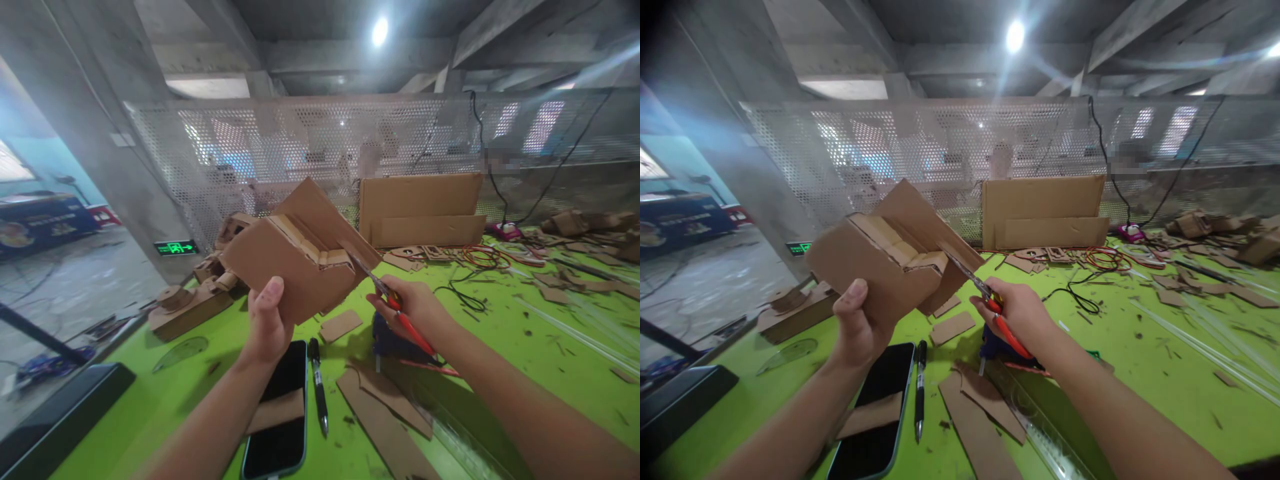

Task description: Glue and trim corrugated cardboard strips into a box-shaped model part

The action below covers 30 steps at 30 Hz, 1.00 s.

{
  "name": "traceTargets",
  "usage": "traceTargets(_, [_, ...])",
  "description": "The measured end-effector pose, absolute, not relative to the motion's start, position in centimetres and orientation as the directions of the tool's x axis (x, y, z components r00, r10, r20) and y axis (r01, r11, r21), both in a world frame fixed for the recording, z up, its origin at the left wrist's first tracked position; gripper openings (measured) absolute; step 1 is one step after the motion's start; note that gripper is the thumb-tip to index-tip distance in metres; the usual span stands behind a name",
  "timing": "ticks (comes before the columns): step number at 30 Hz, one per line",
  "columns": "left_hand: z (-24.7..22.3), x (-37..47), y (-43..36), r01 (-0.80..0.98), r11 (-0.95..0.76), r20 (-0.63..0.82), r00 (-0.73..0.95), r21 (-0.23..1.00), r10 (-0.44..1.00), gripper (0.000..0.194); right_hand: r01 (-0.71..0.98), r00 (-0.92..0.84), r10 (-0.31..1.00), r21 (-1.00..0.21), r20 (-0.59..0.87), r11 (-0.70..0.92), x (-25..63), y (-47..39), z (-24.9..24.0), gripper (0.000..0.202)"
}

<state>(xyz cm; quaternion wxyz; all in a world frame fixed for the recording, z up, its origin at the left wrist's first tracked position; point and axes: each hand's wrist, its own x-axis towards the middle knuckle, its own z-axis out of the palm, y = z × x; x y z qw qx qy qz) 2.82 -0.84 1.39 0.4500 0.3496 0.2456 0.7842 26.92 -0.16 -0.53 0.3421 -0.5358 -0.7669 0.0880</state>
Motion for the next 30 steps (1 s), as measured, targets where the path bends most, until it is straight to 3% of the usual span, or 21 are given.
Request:
traceTargets(13, [1.44,2.75,-1.13,-0.519,-0.449,0.287,-0.364,0.728,0.886,0.063,0.755,-0.211,0.871,-0.492,0.444,0.433,27.17,-0.14,-0.45,0.020])
traceTargets(22, [0.95,3.28,-0.95,-0.558,-0.456,0.319,-0.330,0.693,0.888,0.053,0.765,-0.192,0.886,-0.501,0.422,0.404,27.63,0.21,-0.80,0.039])
traceTargets(30, [1.23,2.92,-0.96,-0.548,-0.447,0.294,-0.348,0.707,0.890,0.055,0.772,-0.216,0.855,-0.453,0.472,0.445,27.32,0.42,-0.67,0.036])
